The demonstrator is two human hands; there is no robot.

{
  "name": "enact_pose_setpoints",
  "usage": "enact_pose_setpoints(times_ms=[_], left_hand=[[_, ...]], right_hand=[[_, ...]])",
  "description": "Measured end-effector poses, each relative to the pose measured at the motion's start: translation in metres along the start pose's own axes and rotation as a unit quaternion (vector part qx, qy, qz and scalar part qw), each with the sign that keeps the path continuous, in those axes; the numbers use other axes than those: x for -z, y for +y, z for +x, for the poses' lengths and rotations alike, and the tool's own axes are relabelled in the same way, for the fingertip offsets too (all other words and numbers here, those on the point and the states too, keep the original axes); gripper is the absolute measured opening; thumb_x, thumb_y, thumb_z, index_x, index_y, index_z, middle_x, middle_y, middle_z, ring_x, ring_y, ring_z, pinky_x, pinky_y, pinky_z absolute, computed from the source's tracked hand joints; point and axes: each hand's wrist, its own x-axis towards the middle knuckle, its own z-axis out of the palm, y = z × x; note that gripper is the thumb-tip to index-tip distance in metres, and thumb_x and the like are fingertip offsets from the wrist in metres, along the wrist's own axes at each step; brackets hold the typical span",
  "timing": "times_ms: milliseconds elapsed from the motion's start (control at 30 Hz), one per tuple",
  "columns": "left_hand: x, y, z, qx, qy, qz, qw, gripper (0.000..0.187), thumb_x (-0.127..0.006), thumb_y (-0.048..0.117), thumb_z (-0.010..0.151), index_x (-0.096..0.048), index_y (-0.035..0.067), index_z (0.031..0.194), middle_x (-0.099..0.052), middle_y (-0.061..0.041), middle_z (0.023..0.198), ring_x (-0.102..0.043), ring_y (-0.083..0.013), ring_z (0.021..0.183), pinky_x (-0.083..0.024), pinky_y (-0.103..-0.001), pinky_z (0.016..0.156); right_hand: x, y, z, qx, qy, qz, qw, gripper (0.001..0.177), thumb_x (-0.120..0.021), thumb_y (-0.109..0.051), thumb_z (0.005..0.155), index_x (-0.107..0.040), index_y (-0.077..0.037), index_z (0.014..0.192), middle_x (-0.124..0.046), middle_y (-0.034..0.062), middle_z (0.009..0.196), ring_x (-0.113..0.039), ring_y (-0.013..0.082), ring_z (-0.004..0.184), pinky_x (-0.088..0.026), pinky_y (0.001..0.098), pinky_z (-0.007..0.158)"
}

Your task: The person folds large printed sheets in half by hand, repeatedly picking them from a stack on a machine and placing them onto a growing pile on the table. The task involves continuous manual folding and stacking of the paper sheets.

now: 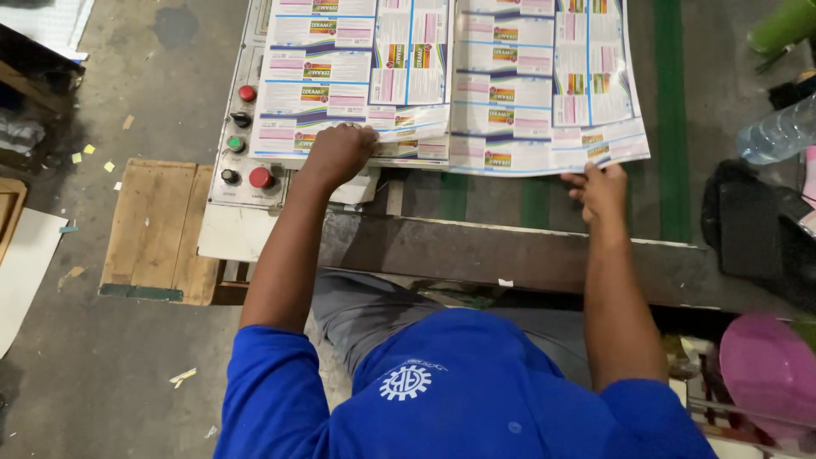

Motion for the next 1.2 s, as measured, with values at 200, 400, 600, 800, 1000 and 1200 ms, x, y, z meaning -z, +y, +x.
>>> enact_pose_setpoints(times_ms=[200, 400, 600, 800, 1000, 1200], left_hand=[[0.000, 0.021, -0.018, 0.045, 0.137, -0.008, 0.989, 0.011, -0.060, 0.015, 0.103, -0.068, 0.011, 0.109, -0.072, -0.016, 0.082, -0.071, -0.0357, 0.076, -0.053, -0.050, 0.062], [0.000, 0.093, -0.053, -0.086, 0.235, -0.060, 0.966, 0.039, -0.061, 0.003, 0.087, -0.063, 0.004, 0.126, -0.073, -0.018, 0.093, -0.069, -0.0321, 0.071, -0.054, -0.046, 0.062], [-0.020, 0.183, -0.065, -0.185, 0.184, -0.108, 0.959, 0.036, -0.068, 0.018, 0.086, -0.062, -0.002, 0.116, -0.072, -0.019, 0.107, -0.073, -0.0346, 0.096, -0.057, -0.044, 0.084], [-0.006, 0.176, -0.058, -0.193, 0.184, -0.174, 0.948, 0.039, -0.073, 0.026, 0.090, -0.065, -0.001, 0.116, -0.071, -0.022, 0.111, -0.071, -0.0390, 0.101, -0.056, -0.047, 0.088], [-0.043, 0.070, -0.032, -0.044, 0.160, -0.046, 0.985, 0.042, -0.069, 0.019, 0.099, -0.056, 0.001, 0.135, -0.068, -0.024, 0.131, -0.065, -0.0414, 0.119, -0.050, -0.053, 0.102], [-0.014, 0.052, -0.029, 0.032, 0.099, 0.018, 0.994, 0.094, -0.070, 0.055, 0.086, -0.041, -0.010, 0.147, -0.037, -0.031, 0.155, -0.032, -0.0467, 0.144, -0.025, -0.060, 0.114]], right_hand=[[-0.001, -0.008, -0.011, -0.032, -0.001, 0.029, 0.999, 0.040, -0.053, -0.020, 0.109, -0.044, -0.006, 0.146, -0.073, 0.0153, 0.113, -0.075, 0.0181, 0.082, -0.052, 0.0272, 0.055], [-0.048, 0.021, -0.105, -0.039, -0.120, 0.047, 0.991, 0.051, -0.060, -0.019, 0.102, -0.048, -0.003, 0.150, -0.075, 0.0130, 0.111, -0.072, 0.0172, 0.081, -0.049, 0.0259, 0.054], [-0.102, -0.003, -0.187, -0.061, -0.314, 0.112, 0.941, 0.040, -0.061, -0.019, 0.102, -0.054, -0.005, 0.138, -0.070, 0.0041, 0.119, -0.070, 0.0129, 0.101, -0.055, 0.0268, 0.064], [-0.056, 0.019, -0.171, -0.027, -0.139, 0.160, 0.977, 0.027, -0.064, -0.013, 0.106, -0.061, -0.006, 0.131, -0.069, 0.0041, 0.102, -0.060, 0.0103, 0.076, -0.053, 0.0290, 0.055], [0.024, 0.003, -0.169, 0.006, -0.066, 0.139, 0.988, 0.024, -0.061, -0.012, 0.106, -0.060, -0.008, 0.129, -0.071, 0.0022, 0.104, -0.062, 0.0088, 0.076, -0.049, 0.0258, 0.054], [0.096, 0.025, -0.170, -0.016, 0.025, 0.075, 0.997, 0.021, -0.059, -0.011, 0.107, -0.059, -0.003, 0.126, -0.072, 0.0065, 0.103, -0.069, 0.0157, 0.078, -0.049, 0.0271, 0.053]])
